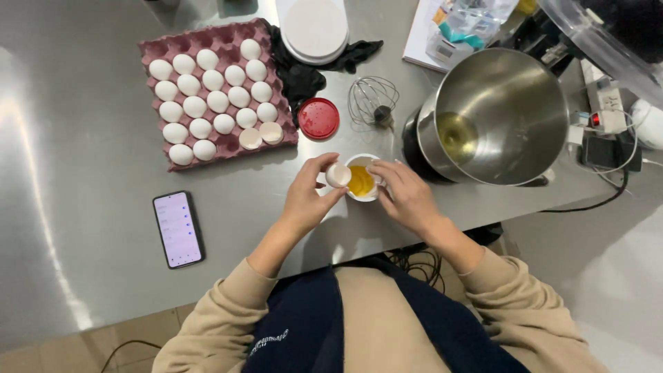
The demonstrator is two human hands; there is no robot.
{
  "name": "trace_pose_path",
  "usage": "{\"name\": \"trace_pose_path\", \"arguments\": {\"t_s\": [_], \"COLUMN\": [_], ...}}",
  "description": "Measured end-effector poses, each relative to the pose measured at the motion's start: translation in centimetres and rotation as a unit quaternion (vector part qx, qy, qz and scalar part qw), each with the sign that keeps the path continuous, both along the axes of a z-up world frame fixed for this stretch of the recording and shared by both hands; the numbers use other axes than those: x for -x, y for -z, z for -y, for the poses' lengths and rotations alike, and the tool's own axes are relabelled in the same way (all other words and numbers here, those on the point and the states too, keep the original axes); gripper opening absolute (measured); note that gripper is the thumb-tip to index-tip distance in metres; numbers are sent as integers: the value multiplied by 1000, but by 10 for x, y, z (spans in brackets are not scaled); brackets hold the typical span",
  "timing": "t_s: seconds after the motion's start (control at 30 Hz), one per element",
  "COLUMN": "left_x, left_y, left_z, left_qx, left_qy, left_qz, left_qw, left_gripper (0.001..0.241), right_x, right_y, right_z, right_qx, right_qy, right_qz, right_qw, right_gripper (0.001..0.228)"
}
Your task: Separating egg whites into a mixer bowl and yolks into a cup.
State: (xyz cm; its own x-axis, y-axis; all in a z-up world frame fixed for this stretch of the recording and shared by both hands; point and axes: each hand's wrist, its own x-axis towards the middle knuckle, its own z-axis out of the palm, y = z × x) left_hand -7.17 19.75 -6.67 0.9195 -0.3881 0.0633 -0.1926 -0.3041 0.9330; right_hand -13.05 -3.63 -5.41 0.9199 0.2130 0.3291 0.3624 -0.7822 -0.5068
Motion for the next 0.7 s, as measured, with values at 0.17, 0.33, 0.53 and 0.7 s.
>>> {"name": "trace_pose_path", "arguments": {"t_s": [0.17,0.33,0.53,0.7], "left_x": [-2,-5,-33,-80], "left_y": [11,7,28,67], "left_z": [6,2,-51,-125], "left_qx": [0,88,153,-140], "left_qy": [3,-3,-37,-225], "left_qz": [49,-5,18,228], "left_qw": [999,996,987,937], "left_gripper": [71,70,66,68], "right_x": [-7,-16,-24,-24], "right_y": [-26,-26,-36,-32], "right_z": [-16,-40,-37,-30], "right_qx": [-89,-144,-108,-137], "right_qy": [15,-19,-46,50], "right_qz": [-8,-85,-56,-83], "right_qw": [996,986,991,986], "right_gripper": [48,61,77,69]}}
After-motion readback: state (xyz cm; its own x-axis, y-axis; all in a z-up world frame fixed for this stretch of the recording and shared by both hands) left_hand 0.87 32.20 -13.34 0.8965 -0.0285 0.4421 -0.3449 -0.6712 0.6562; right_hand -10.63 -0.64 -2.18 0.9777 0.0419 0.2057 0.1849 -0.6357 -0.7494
